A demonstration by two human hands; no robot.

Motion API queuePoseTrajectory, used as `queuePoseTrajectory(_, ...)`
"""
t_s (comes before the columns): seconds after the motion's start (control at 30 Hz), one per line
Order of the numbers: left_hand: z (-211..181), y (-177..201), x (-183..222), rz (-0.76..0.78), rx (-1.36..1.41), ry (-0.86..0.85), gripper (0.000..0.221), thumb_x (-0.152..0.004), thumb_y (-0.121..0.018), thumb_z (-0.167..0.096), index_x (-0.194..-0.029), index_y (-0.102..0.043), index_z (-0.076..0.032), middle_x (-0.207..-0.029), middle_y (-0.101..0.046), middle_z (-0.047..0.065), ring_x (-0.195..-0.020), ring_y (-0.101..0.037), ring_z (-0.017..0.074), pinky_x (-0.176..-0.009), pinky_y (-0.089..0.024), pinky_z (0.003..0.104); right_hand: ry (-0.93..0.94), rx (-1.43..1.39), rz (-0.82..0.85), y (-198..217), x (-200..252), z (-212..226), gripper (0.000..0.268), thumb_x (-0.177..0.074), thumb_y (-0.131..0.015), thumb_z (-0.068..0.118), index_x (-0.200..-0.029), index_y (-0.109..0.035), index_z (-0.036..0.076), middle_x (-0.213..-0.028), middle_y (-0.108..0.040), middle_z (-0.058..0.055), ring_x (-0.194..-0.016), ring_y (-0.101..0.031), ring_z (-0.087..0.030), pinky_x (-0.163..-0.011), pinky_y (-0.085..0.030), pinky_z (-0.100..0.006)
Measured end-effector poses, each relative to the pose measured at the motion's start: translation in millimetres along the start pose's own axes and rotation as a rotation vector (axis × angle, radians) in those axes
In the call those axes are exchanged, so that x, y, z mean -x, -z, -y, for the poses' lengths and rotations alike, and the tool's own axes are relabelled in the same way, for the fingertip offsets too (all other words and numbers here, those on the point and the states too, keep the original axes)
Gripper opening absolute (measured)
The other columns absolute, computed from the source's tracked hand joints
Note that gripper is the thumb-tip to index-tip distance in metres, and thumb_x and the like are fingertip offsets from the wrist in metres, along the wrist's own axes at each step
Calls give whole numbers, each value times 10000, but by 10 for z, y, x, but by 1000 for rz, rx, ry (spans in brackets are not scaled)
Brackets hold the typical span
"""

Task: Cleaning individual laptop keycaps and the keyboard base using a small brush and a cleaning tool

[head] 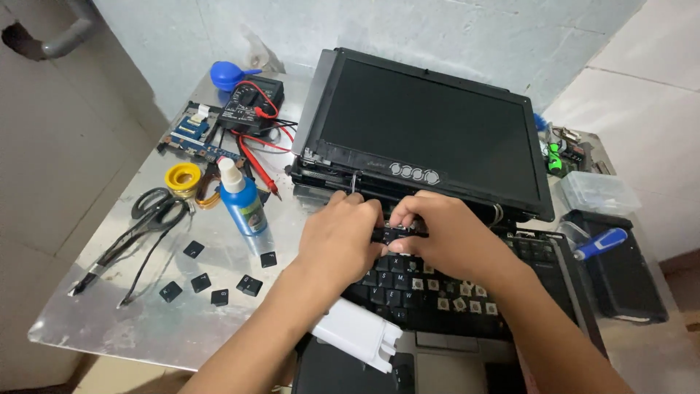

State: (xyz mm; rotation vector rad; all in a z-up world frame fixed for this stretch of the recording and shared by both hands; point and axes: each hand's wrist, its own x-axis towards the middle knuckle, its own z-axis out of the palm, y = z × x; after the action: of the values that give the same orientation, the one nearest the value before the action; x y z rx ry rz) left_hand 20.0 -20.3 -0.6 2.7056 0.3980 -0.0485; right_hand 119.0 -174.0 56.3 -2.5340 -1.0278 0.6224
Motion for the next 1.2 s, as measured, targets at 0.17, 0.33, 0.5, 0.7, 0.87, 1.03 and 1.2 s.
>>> queuePoseTrajectory(0.17,23,-99,-4,-115,-99,-55,449,-862,-946,-404,-1207,-782,-166,-1211,-683,99,-1262,-576,347,-933,-578,539,26,171,42,-33,-77,-35,477,-941,-881,307,-1379,-691,307,-1287,-693,72,-1362,-583,-192,-1079,-488,-415)
queuePoseTrajectory(0.33,35,-139,-14,-161,-179,-72,439,-852,-951,-454,-1175,-799,-198,-1169,-697,95,-1221,-593,344,-943,-556,521,63,259,6,-69,-156,-67,495,-901,-928,319,-1347,-716,286,-1301,-737,71,-1372,-587,-209,-1024,-527,-450)
queuePoseTrajectory(0.5,50,-84,31,-181,-155,-67,441,-829,-967,-499,-1152,-806,-246,-1134,-707,57,-1181,-615,327,-916,-567,520,63,288,25,-40,-149,1,429,-910,-928,318,-1278,-706,316,-1228,-731,67,-1283,-616,-218,-964,-536,-450)
queuePoseTrajectory(0.7,55,39,35,-58,16,-6,438,-877,-944,-441,-1217,-762,-232,-1220,-655,38,-1283,-566,306,-937,-574,562,23,309,91,-4,-124,92,366,-947,-894,315,-1269,-726,354,-1214,-686,69,-1304,-584,-174,-937,-534,-409)
queuePoseTrajectory(0.87,86,92,10,19,86,3,418,-897,-914,-429,-1201,-739,-202,-1229,-633,47,-1281,-542,305,-921,-544,541,18,378,103,-35,-190,104,381,-939,-897,317,-1241,-666,332,-1177,-667,49,-1290,-576,-178,-910,-536,-425)
queuePoseTrajectory(1.03,76,67,32,-25,42,-11,479,-886,-929,-545,-1204,-754,-232,-1202,-635,48,-1256,-559,320,-905,-559,560,36,538,108,-116,-320,91,399,-924,-881,310,-1227,-620,312,-1157,-648,17,-1206,-583,-222,-845,-551,-452)
queuePoseTrajectory(1.2,127,-43,-69,15,43,-20,459,-919,-917,-502,-1231,-754,-207,-1262,-606,68,-1246,-545,331,-993,-513,532,-55,604,141,-149,-356,190,395,-929,-908,325,-1199,-620,320,-1184,-658,14,-1148,-643,-220,-789,-587,-450)
